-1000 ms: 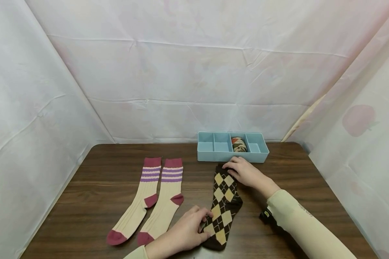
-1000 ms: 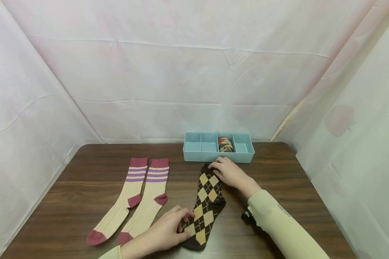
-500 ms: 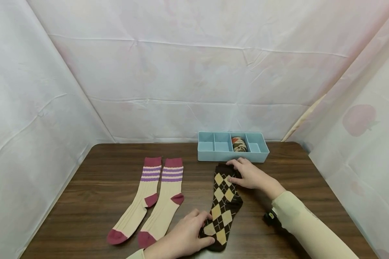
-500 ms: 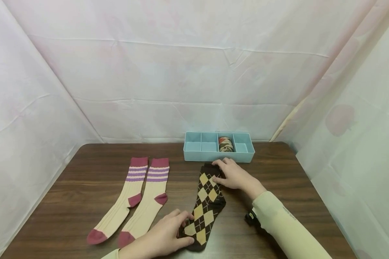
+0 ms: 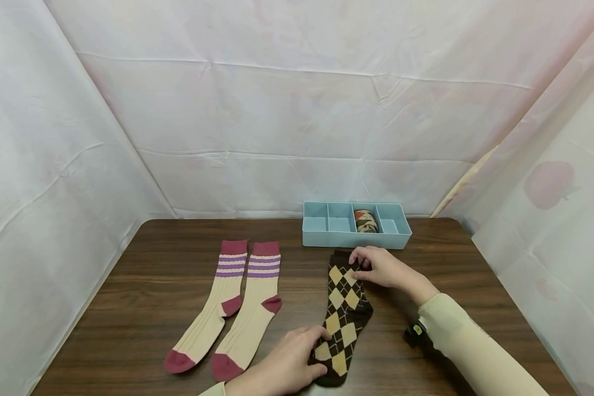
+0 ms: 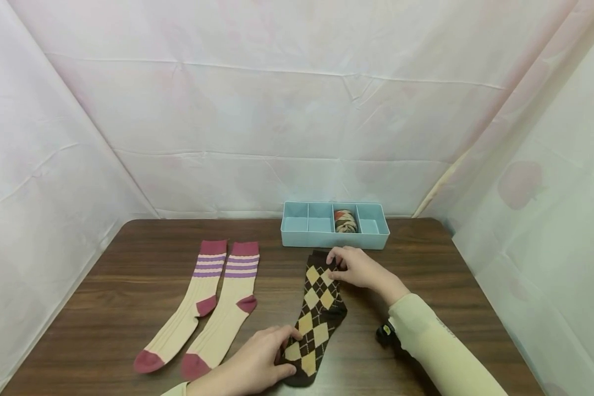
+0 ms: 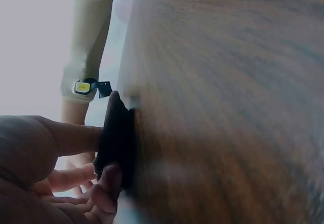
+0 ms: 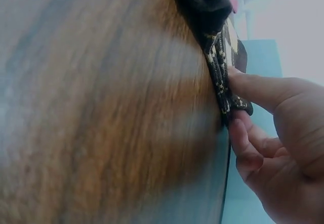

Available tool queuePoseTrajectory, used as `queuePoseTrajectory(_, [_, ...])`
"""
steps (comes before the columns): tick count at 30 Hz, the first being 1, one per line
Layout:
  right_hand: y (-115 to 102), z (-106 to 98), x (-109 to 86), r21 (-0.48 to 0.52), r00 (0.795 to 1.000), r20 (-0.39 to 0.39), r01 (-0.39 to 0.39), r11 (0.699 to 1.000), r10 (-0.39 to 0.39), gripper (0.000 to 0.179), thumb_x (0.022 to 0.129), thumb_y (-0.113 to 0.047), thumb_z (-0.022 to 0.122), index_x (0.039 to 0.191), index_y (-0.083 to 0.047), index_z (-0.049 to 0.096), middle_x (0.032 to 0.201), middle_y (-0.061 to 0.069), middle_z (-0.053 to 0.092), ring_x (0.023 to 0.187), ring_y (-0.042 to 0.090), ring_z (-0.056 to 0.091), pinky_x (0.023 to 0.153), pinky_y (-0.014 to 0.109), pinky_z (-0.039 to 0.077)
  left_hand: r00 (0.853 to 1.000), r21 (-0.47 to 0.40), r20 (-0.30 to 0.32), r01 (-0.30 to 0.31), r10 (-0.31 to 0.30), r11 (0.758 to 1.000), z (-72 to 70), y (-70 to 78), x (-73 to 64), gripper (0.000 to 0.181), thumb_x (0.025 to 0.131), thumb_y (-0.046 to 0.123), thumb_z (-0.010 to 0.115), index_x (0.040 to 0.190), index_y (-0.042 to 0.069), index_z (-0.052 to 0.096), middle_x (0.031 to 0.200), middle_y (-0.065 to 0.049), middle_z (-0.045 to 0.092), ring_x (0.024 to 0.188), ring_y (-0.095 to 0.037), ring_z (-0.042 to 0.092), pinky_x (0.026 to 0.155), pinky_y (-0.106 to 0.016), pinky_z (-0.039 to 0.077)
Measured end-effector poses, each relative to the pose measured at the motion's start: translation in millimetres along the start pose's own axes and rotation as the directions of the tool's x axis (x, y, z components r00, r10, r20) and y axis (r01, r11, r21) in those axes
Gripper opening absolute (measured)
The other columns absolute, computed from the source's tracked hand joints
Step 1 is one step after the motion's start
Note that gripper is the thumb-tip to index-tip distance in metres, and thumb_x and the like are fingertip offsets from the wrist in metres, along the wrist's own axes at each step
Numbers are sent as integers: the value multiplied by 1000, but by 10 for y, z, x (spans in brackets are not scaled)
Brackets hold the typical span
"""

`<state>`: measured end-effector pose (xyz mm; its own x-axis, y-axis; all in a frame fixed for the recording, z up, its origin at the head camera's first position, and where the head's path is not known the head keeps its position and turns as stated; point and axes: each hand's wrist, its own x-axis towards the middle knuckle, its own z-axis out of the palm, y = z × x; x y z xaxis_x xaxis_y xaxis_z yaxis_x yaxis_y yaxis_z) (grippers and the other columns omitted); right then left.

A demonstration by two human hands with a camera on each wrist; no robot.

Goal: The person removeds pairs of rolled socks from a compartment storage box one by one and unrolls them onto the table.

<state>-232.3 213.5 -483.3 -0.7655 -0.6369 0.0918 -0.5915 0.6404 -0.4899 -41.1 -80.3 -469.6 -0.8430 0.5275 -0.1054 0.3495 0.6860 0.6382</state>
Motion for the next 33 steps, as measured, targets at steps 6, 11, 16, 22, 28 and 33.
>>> queuePoseTrajectory(6, [9, 7, 40, 49, 999, 6, -44, 998, 44, 27, 94, -21, 89, 115, -14, 73, 103, -1, 71, 92, 15, 70, 86, 41, 59, 999, -75, -24, -23, 21, 997, 28, -53, -2, 39, 92, 18, 89, 126, 24, 71, 102, 12, 69, 91, -2, 63, 80, -29, 54])
queuePoseTrajectory(11, [-62, -48, 52, 51, 997, -18, -71, 996, 72, 31, 93, -29, 91, 113, -13, 73, 100, -3, 70, 89, 14, 67, 82, 39, 57, 996, -248, -70, -75, 60, 966, 10, -93, -46, 25, 101, 13, 79, 123, 23, 73, 89, 17, 57, 76, 1, 53, 70, -23, 48])
queuePoseTrajectory(16, [-188, -129, 124, 104, 993, -72, -90, 990, 98, 36, 93, -33, 90, 116, -14, 71, 98, -5, 69, 86, 12, 65, 77, 36, 56, 985, -314, -136, -148, 110, 938, -118, -110, -137, 23, 104, 10, 76, 124, 20, 73, 92, 15, 58, 78, 2, 53, 72, -21, 49])
queuePoseTrajectory(22, [-401, -101, 344, 86, 994, -99, -27, 996, 35, 42, 96, -32, 88, 130, -11, 72, 116, 4, 70, 91, 15, 68, 78, 39, 57, 985, -341, -166, -109, 55, 934, -350, -220, -282, 24, 103, 9, 76, 126, 17, 73, 93, 8, 58, 77, -1, 54, 70, -24, 50])
queuePoseTrajectory(28, [-557, 40, 544, 16, 999, -39, -13, 1000, 13, 53, 97, -31, 87, 143, -10, 68, 129, 9, 63, 93, 14, 64, 82, 41, 56, 980, -238, -200, -36, -12, 971, -437, -408, -369, 24, 101, 9, 78, 124, 15, 73, 93, 9, 59, 77, -2, 54, 70, -26, 48])
queuePoseTrajectory(33, [-586, 159, 643, 11, 999, 19, -32, 999, 32, 58, 96, -32, 87, 146, -10, 66, 132, 8, 61, 93, 14, 62, 79, 38, 55, 980, -175, -201, -28, -8, 984, -411, -521, -379, 28, 99, 9, 81, 125, 14, 73, 93, 9, 59, 78, -2, 53, 70, -26, 48])
